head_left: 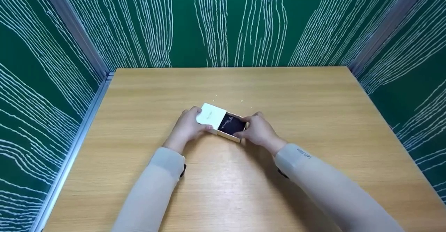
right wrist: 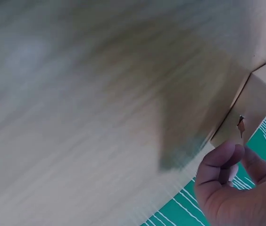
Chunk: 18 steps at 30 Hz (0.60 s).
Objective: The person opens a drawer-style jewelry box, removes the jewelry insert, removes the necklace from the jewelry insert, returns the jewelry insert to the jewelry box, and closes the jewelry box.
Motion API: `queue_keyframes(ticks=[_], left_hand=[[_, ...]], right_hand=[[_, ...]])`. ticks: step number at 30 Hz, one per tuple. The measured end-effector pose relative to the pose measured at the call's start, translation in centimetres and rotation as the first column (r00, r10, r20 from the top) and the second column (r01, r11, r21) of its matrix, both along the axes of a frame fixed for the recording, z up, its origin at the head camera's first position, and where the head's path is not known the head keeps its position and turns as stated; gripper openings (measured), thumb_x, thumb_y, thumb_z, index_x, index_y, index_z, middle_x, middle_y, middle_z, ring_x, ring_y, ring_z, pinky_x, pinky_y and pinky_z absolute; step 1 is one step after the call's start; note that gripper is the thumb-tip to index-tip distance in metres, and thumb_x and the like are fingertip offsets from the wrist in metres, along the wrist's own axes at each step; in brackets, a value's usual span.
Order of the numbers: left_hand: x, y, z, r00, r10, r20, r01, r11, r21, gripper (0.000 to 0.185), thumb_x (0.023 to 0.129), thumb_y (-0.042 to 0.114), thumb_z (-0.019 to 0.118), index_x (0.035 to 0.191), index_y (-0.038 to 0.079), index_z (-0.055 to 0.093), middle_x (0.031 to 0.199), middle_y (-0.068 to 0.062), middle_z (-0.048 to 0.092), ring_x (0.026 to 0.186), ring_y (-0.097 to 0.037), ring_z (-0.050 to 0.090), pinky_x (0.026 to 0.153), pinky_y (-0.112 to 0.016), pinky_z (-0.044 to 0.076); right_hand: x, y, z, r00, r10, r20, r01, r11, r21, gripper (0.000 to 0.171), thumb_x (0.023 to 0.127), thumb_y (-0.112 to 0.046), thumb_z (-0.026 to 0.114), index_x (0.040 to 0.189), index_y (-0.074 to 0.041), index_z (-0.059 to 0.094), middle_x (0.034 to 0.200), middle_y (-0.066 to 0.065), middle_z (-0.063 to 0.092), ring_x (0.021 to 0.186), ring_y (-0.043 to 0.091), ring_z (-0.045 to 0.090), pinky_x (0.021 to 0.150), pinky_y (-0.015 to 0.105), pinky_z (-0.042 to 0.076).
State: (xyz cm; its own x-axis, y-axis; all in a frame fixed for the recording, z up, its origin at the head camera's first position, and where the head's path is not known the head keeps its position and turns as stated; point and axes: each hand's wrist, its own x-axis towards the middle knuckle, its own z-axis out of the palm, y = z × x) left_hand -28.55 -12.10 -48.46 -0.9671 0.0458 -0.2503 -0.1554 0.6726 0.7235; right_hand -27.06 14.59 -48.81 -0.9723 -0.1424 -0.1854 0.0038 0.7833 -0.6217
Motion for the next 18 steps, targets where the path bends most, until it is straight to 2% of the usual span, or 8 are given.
queue_keyframes(ticks=[6,13,18], left_hand=[[0.0,0.0,-0.2,1.0,-0.003,0.001,0.003,1.0,-0.018,0.086,0.099,0.033,0.09,0.17,0.014,0.047,0.163,-0.019,0.051,0.136,-0.033,0.055,0.123,-0.046,0.048],[0.0,0.1,-0.3,1.0,-0.004,-0.004,0.004,1.0,-0.025,0.089,0.098,0.034,0.091,0.172,0.014,0.045,0.165,-0.019,0.05,0.142,-0.033,0.055,0.134,-0.048,0.043],[-0.1,0.0,-0.1,1.0,0.003,0.005,-0.003,1.0,-0.019,0.089,0.098,0.033,0.09,0.172,0.015,0.045,0.164,-0.018,0.05,0.144,-0.033,0.054,0.136,-0.049,0.041]], right_hand=[[-0.4,-0.5,-0.1,1.0,0.015,-0.026,-0.014,0.999,0.037,0.074,0.087,-0.029,0.098,0.149,0.001,0.071,0.141,0.026,0.057,0.115,0.033,0.061,0.117,0.049,0.053],[-0.4,-1.0,-0.8,1.0,0.004,-0.028,-0.003,1.0,0.028,0.069,0.09,-0.027,0.096,0.15,-0.002,0.072,0.134,0.023,0.056,0.107,0.032,0.063,0.107,0.047,0.055],[-0.6,-1.4,-1.1,0.999,0.004,-0.049,-0.002,0.999,0.042,0.07,0.091,-0.027,0.095,0.151,-0.002,0.07,0.134,0.023,0.056,0.107,0.032,0.063,0.109,0.049,0.056]])
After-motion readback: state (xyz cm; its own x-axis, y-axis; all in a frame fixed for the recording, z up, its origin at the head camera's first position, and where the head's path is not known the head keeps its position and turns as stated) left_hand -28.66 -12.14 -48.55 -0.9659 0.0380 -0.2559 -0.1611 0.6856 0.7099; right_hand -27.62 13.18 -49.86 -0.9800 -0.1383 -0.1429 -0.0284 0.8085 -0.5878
